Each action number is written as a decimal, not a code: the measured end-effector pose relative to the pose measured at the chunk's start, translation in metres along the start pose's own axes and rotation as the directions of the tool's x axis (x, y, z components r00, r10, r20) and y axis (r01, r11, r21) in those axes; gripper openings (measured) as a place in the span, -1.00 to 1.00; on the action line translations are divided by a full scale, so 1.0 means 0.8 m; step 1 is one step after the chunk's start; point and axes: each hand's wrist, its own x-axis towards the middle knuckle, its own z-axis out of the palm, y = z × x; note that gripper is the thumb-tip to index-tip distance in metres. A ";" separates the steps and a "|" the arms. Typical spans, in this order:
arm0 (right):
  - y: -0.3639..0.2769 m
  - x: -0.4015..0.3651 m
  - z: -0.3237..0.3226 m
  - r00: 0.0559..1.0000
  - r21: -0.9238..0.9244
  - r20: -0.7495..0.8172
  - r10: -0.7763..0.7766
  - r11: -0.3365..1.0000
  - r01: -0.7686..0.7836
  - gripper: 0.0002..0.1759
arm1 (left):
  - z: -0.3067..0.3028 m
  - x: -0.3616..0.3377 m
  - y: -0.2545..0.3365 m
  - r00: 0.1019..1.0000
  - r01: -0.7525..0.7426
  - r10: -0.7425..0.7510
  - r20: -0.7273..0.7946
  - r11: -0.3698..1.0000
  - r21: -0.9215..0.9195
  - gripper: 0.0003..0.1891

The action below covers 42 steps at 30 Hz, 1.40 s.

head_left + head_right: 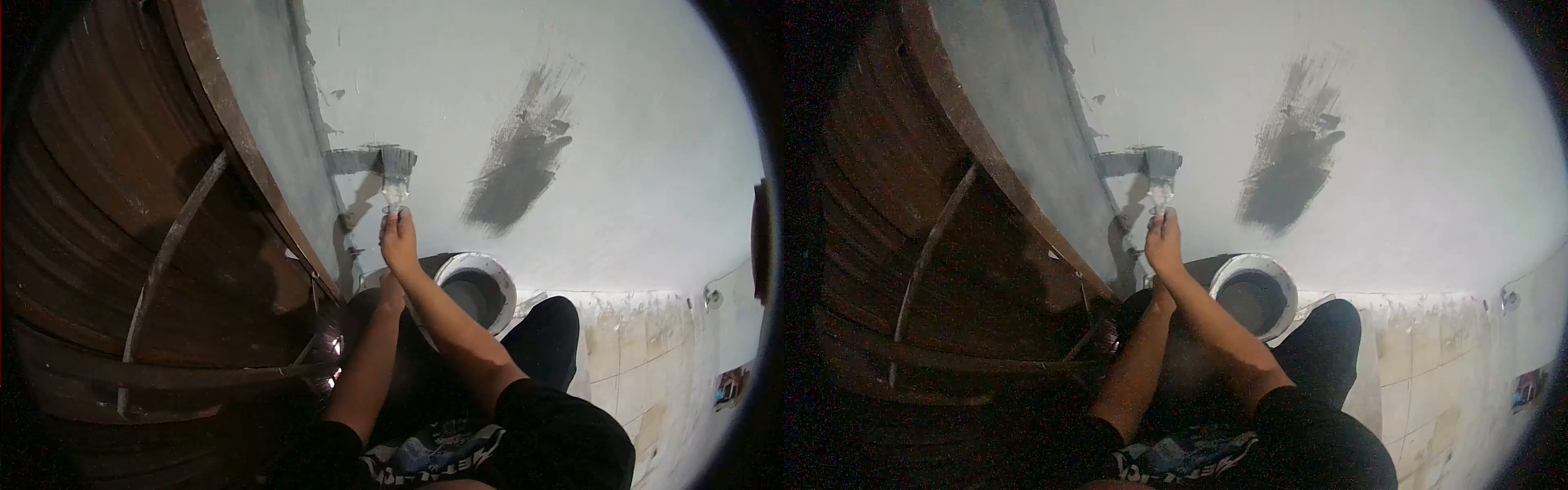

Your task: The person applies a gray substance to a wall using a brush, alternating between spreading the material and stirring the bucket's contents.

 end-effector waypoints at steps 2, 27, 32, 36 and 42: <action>0.027 0.003 -0.009 0.999 -0.257 -0.041 -0.018 0.966 0.006 -0.82 | 0.000 -0.013 0.005 0.999 -0.040 0.041 0.009 0.998 -0.050 -0.61; 0.001 -0.004 -0.064 0.983 -0.244 -0.177 -0.053 0.970 0.008 -0.76 | 0.015 -0.010 0.023 0.999 0.027 -0.015 -0.046 0.962 0.272 -0.82; -0.009 -0.013 -0.110 0.999 -0.201 0.007 0.046 0.979 -0.043 -0.72 | 0.025 -0.004 0.022 0.982 0.142 -0.127 -0.141 0.985 0.096 -0.88; -0.024 -0.049 -0.116 0.932 -0.484 -0.121 -0.342 0.840 0.245 -0.64 | 0.032 -0.012 0.029 0.986 0.144 -0.127 -0.110 0.977 0.160 -0.84; -0.064 -0.042 -0.102 0.919 -0.616 -0.073 -0.387 0.742 0.264 -0.49 | 0.029 -0.014 0.028 0.995 0.085 -0.074 -0.069 0.982 0.169 -0.80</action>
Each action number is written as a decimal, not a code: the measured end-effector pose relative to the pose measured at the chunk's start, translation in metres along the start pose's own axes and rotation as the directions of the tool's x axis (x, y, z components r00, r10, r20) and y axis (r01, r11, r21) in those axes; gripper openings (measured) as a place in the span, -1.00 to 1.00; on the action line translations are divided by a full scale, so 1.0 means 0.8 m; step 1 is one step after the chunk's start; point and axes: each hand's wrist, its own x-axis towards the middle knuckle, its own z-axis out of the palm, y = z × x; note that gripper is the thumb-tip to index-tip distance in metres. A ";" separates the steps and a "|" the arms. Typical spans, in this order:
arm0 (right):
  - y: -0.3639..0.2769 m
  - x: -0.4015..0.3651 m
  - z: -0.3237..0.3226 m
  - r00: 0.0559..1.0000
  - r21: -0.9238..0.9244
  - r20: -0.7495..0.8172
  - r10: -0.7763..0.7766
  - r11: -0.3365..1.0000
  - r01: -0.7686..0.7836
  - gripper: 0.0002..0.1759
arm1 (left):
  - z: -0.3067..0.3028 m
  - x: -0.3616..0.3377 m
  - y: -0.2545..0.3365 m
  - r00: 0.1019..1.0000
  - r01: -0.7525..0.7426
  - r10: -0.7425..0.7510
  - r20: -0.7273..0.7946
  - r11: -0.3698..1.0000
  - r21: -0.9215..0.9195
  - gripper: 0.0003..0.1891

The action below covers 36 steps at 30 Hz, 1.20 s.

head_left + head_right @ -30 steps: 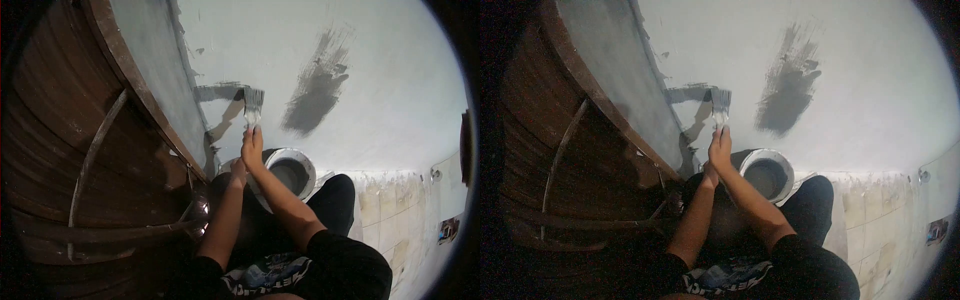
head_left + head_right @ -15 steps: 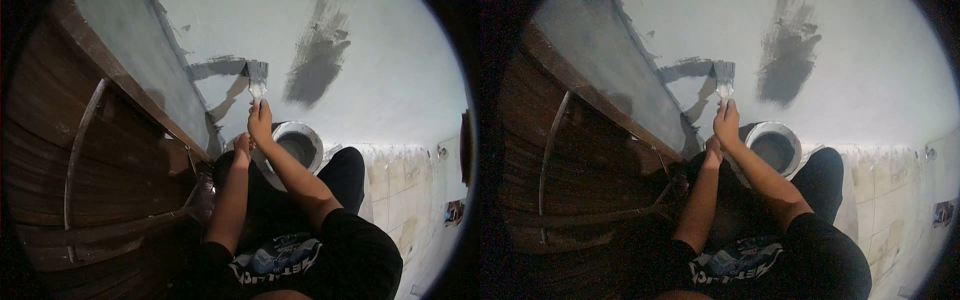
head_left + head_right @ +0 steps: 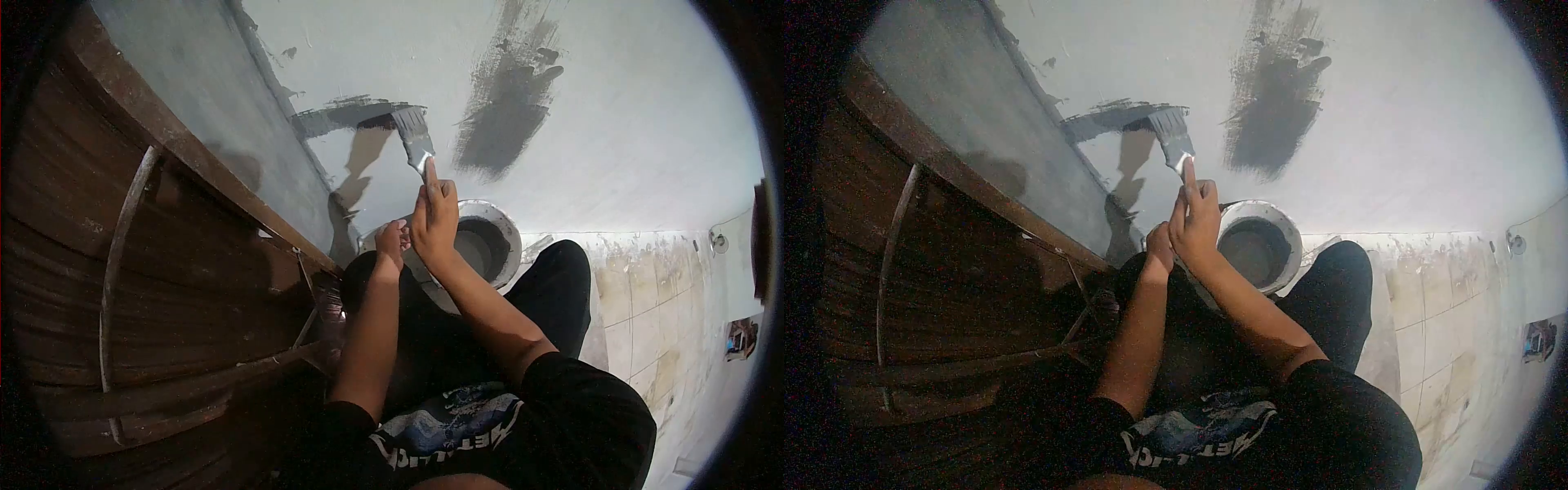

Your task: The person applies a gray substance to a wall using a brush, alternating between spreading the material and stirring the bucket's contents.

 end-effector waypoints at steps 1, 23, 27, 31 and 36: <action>-0.003 0.006 0.005 0.999 -0.015 -0.030 -0.039 0.999 0.038 -0.45 | 0.001 -0.001 0.002 1.000 0.005 -0.005 -0.012 1.000 0.024 -0.80; -0.041 0.058 -0.050 0.945 -0.307 0.210 0.252 0.934 -0.181 -0.76 | -0.001 -0.004 0.004 0.997 0.075 -0.075 -0.004 0.997 0.037 -0.80; -0.067 0.065 -0.075 0.975 -0.214 0.118 0.190 0.963 -0.162 -0.76 | 0.001 -0.003 0.004 0.997 0.075 -0.075 -0.018 0.997 0.011 -0.81; -0.036 0.080 -0.050 0.932 -0.380 0.191 0.308 0.899 -0.219 -0.78 | -0.001 0.005 -0.006 0.995 0.101 -0.101 -0.024 0.995 -0.003 -0.80; -0.044 0.076 -0.086 0.923 -0.378 0.271 0.274 0.912 -0.160 -0.75 | -0.002 0.006 0.001 0.995 0.097 -0.097 -0.012 0.995 0.003 -0.80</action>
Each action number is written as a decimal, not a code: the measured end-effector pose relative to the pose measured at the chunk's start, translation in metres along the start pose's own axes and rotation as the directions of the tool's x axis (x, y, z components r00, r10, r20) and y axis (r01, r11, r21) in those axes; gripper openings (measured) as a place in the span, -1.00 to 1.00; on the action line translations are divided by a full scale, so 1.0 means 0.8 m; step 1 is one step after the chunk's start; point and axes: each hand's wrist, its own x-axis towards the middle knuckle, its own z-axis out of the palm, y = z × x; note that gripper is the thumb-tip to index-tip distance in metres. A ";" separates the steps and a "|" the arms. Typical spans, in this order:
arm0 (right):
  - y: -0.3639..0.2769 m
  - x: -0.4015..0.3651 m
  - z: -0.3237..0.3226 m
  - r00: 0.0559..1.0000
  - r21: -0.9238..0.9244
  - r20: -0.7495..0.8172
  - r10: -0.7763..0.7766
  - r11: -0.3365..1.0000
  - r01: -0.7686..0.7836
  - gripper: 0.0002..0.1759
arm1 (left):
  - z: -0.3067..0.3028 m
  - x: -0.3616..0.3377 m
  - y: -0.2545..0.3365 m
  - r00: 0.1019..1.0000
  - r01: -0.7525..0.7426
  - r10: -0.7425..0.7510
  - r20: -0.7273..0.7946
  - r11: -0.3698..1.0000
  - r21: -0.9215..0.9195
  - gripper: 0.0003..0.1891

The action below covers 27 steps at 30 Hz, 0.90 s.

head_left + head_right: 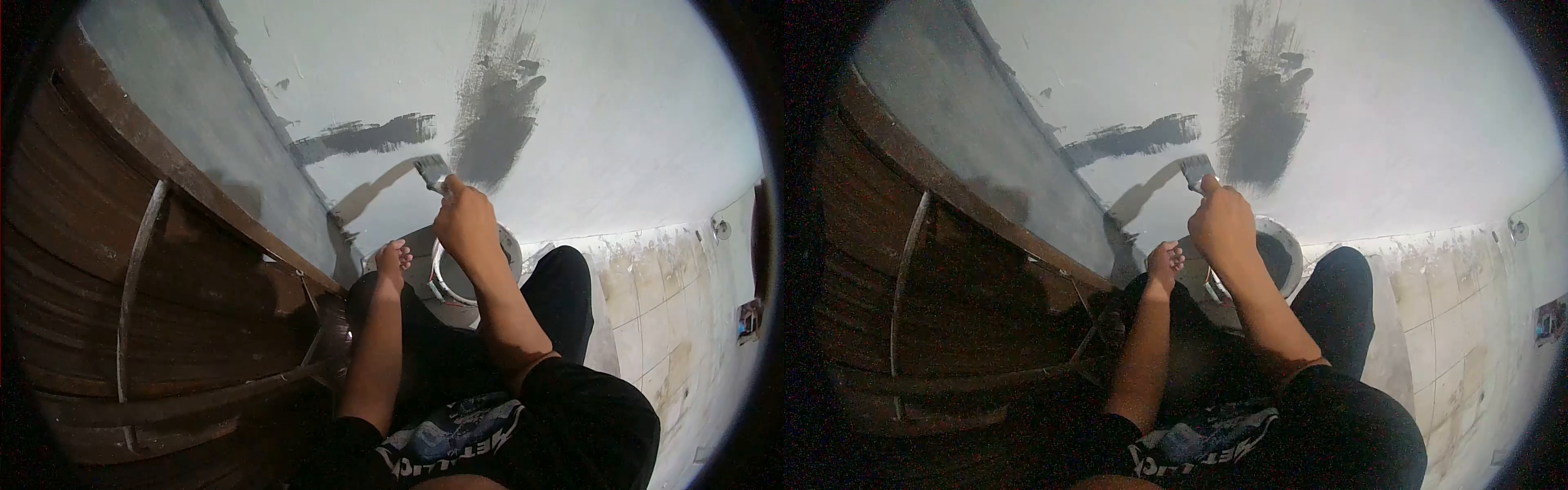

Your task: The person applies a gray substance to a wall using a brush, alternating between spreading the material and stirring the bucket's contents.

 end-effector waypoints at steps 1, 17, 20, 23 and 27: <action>-0.004 -0.004 -0.011 1.000 0.004 -0.009 -0.007 1.000 0.007 -0.72 | 0.002 -0.003 0.002 1.000 0.005 -0.005 -0.018 1.000 0.005 -0.80; 0.011 0.057 0.018 1.000 -0.010 0.020 -0.023 1.000 0.023 -0.73 | 0.000 0.006 -0.006 0.999 0.006 -0.007 -0.042 1.000 -0.019 -0.87; -0.003 0.040 -0.026 0.999 0.003 0.040 -0.019 1.000 0.019 -0.74 | 0.000 0.004 -0.005 0.997 0.019 -0.020 -0.068 1.000 -0.020 -0.88; -0.016 0.025 -0.060 1.000 0.046 -0.014 0.018 0.999 -0.017 -0.79 | 0.002 -0.010 -0.001 0.999 -0.025 0.023 -0.038 0.999 -0.042 -0.90; 0.017 0.049 -0.017 0.999 -0.030 -0.043 0.006 1.000 -0.007 -0.81 | -0.002 0.001 -0.006 1.000 0.000 0.001 0.007 0.998 -0.068 -0.91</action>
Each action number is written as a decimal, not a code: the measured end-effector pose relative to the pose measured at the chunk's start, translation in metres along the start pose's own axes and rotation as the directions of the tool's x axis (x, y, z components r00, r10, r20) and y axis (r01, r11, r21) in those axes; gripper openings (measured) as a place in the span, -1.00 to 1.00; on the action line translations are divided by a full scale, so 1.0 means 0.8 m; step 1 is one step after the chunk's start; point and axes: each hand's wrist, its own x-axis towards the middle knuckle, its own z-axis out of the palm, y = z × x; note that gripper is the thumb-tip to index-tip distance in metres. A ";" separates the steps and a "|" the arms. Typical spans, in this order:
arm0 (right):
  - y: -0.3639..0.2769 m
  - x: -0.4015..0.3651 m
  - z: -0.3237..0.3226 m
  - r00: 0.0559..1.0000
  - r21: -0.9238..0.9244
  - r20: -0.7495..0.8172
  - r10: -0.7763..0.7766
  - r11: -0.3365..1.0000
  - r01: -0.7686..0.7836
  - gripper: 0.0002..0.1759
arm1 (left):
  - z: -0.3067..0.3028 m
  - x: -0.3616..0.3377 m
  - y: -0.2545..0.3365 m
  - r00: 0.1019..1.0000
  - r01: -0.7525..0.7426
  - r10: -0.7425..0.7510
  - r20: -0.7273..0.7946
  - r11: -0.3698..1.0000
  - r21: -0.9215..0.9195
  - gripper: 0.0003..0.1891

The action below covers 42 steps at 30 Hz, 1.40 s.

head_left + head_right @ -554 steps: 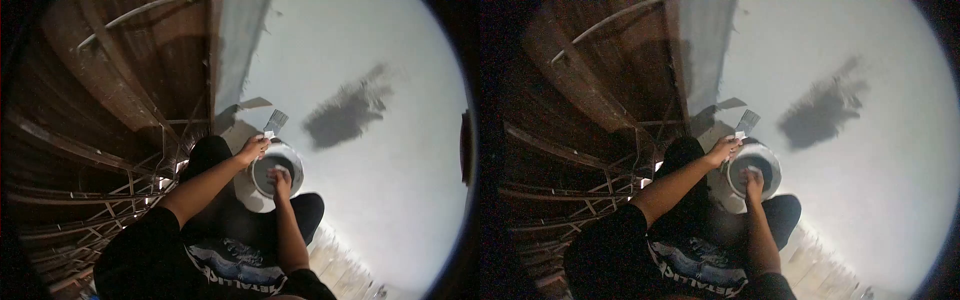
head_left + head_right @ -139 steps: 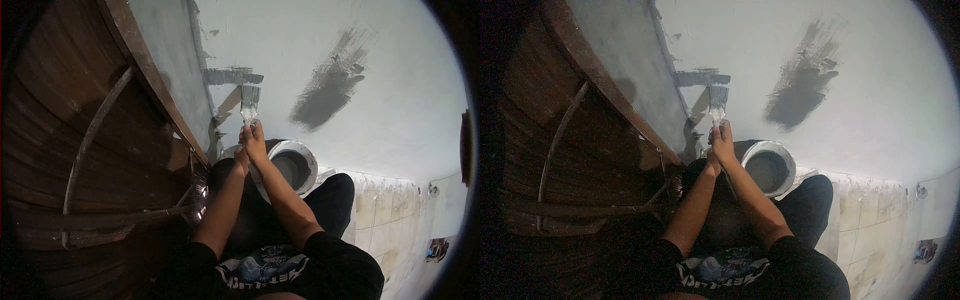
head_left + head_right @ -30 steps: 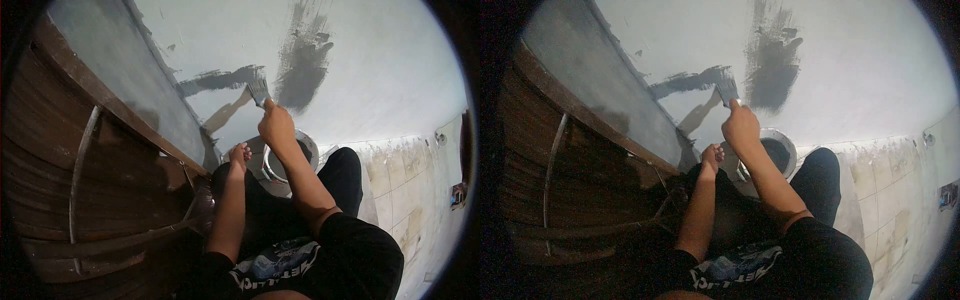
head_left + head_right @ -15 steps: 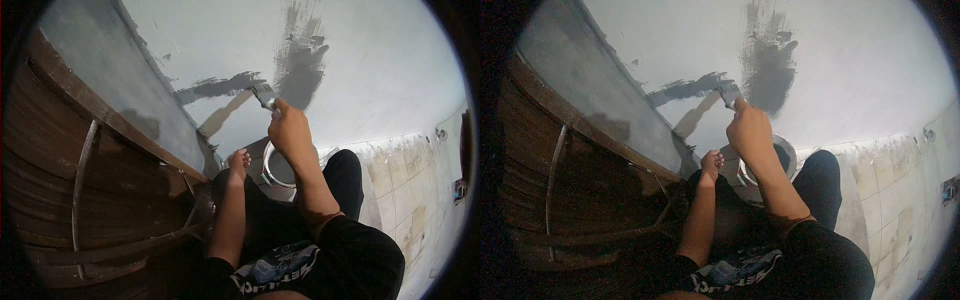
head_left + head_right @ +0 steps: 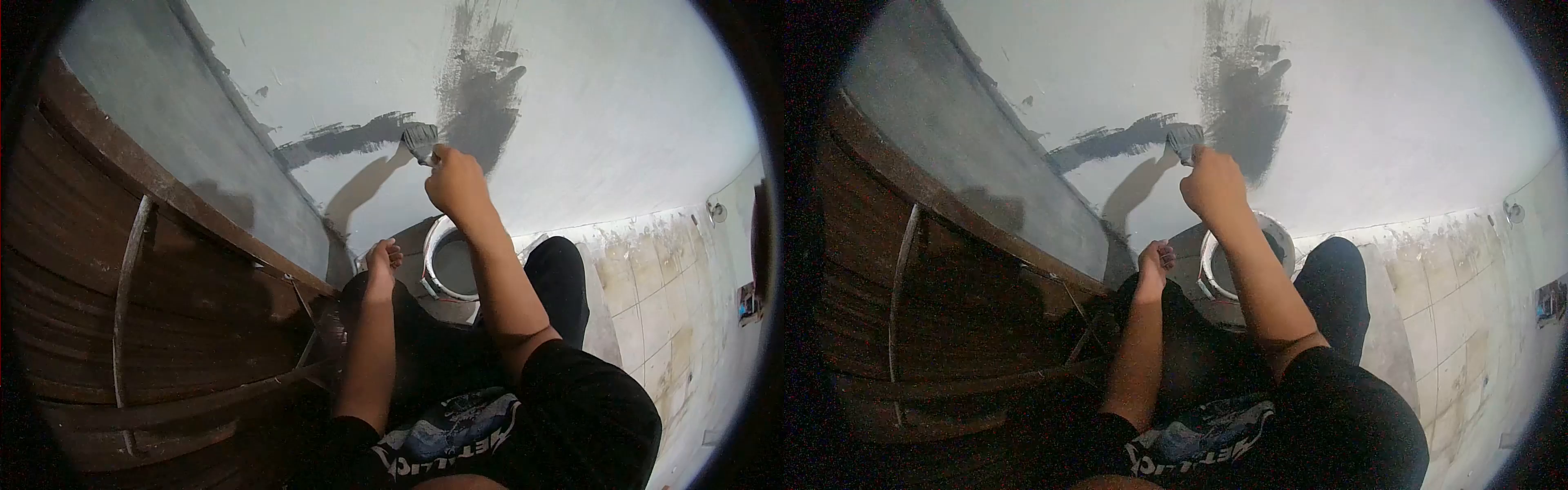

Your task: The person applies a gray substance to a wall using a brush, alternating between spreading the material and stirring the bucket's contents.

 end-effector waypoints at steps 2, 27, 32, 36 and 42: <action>0.011 0.004 0.011 1.000 0.007 0.016 0.004 1.000 -0.004 -0.80 | -0.004 -0.002 0.000 0.999 -0.027 0.029 0.039 0.999 -0.036 -0.91; 0.000 -0.023 -0.054 0.997 0.059 0.032 0.074 0.995 -0.076 -0.75 | 0.005 0.001 0.006 0.998 0.017 -0.013 -0.067 0.998 0.066 -0.85; 0.020 0.015 -0.004 0.999 0.078 -0.032 -0.002 0.997 0.004 -0.74 | -0.005 0.003 -0.003 0.999 -0.046 0.046 0.030 0.999 0.009 -0.82; 0.026 0.015 0.025 0.997 -0.041 0.071 0.042 0.998 -0.039 -0.73 | -0.004 0.008 -0.003 1.000 -0.020 0.019 0.025 0.998 0.053 -0.81; 0.053 0.004 0.052 0.988 0.010 0.132 0.075 0.997 -0.077 -0.74 | -0.003 0.004 -0.003 1.000 -0.010 0.010 0.002 0.997 0.073 -0.81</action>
